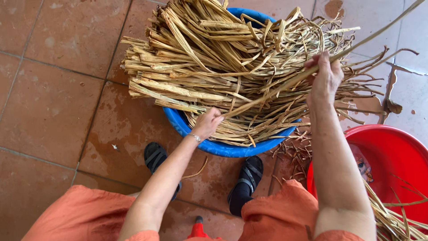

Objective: The person sits on the floor sorting dried leaf strips from a blue basin, pulling individual strips out, stripping off thin fragments, and occasionally cutting pieces with scissors, placing the handled strips into a red bucket beside them.

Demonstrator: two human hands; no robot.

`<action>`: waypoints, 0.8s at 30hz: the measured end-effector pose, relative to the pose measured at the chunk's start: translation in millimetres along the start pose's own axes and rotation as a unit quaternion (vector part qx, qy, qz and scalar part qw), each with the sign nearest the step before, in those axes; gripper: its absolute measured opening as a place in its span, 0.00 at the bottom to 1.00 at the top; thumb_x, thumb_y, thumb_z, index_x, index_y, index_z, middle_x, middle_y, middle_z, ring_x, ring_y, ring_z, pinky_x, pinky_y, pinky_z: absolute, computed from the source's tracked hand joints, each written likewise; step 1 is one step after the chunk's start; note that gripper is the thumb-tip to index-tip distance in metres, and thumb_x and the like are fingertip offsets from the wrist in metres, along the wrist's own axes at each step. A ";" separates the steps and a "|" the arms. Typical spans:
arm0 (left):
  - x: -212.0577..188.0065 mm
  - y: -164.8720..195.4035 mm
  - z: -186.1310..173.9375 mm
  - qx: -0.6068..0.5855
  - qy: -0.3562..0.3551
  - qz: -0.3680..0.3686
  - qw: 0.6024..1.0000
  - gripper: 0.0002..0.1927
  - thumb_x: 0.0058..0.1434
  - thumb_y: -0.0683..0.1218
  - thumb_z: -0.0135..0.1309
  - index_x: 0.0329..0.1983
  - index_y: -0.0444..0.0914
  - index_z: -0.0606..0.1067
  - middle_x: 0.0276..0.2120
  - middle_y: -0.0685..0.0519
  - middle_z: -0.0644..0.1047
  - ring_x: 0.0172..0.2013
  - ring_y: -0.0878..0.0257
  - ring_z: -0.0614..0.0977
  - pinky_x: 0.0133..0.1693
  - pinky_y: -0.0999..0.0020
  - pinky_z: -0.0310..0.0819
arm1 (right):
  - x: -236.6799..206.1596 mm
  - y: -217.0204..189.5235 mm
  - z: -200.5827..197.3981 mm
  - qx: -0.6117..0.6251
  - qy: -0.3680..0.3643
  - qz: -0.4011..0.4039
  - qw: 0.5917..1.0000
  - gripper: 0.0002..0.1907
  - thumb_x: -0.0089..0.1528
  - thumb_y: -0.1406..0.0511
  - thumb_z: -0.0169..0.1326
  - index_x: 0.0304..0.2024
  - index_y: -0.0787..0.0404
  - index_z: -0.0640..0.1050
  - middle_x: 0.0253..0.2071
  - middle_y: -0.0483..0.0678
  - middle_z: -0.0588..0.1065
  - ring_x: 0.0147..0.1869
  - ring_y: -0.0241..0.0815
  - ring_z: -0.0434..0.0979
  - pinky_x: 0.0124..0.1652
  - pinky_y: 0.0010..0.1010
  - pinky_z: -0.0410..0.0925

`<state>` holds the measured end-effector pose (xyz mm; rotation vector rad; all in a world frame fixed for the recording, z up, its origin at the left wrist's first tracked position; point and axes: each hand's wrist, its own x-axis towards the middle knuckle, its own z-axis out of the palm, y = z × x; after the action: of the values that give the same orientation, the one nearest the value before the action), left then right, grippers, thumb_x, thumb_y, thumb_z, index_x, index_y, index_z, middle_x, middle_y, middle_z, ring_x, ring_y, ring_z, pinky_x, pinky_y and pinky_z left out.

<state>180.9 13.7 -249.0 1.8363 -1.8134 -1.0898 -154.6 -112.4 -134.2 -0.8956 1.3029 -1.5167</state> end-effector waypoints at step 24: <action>130.8 -64.3 19.0 0.393 -0.297 -0.085 0.866 0.37 0.63 0.47 0.47 0.75 0.58 0.52 0.76 0.50 0.41 0.75 0.46 0.40 0.67 0.33 0.28 | -46.2 211.8 101.5 -0.668 -0.525 -0.058 0.525 0.28 0.65 0.53 0.48 0.70 0.34 0.67 0.78 0.51 0.51 0.77 0.62 0.46 0.71 0.52 0.50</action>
<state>197.8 -97.7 -343.3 2.2869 -2.8213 -1.1599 -7.5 -105.5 -323.0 -2.3270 1.1687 0.5326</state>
